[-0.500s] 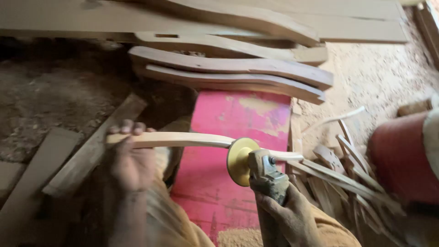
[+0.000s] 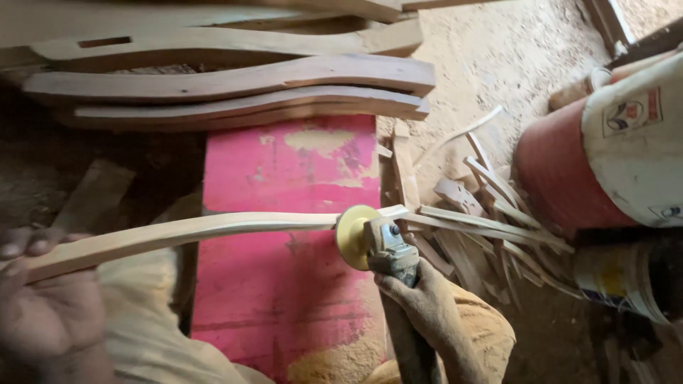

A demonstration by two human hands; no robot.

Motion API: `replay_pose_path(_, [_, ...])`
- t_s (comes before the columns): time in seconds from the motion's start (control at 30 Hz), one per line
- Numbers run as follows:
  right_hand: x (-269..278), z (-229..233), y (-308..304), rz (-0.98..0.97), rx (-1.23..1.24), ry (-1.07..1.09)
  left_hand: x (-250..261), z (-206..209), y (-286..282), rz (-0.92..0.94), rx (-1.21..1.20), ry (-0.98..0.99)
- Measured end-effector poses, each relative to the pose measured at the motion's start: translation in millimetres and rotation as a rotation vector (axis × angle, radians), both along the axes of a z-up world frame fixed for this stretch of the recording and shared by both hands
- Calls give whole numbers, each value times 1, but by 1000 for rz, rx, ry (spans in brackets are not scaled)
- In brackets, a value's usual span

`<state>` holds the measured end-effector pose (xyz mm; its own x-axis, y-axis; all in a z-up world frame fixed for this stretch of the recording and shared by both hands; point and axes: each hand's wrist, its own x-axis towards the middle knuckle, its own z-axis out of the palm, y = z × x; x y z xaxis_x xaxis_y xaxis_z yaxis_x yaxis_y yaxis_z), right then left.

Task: The recorder uses an angle grinder with a sanding disc to smooth and shape a long wooden strip.

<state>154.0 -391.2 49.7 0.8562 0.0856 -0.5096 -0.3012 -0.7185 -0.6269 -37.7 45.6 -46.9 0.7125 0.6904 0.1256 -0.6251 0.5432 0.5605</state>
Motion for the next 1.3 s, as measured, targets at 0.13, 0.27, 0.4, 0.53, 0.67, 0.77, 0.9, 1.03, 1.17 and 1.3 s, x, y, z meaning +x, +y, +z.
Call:
replay_pose_path(0.13, [17,-10,-25,-9,-72,-29,-2,-9,4,-22,20,54])
replay_pose_path(0.27, [34,-24,-53,-58,-163,-45,-12,-17,16,-32,63,126])
replay_pose_path(0.4, [56,-21,-73,-247,-132,138,-37,-54,46,-27,143,197])
replay_pose_path(0.53, [68,-48,-112,-310,-95,68,-55,-105,77,19,315,293])
replay_pose_path(0.67, [59,-62,-133,-599,277,152,4,-11,21,181,447,437])
replay_pose_path(0.77, [42,-70,-145,-673,459,226,24,8,3,312,403,518])
replay_pose_path(0.9, [18,-93,-153,-803,769,488,29,-23,9,537,143,546])
replay_pose_path(1.03, [1,-123,-154,-800,1021,626,23,-39,20,570,76,652])
replay_pose_path(1.17, [-13,-121,-169,-764,1104,576,39,-116,33,289,-133,719])
replay_pose_path(1.3, [-20,-106,-184,-743,1255,656,76,-173,31,138,-265,605])
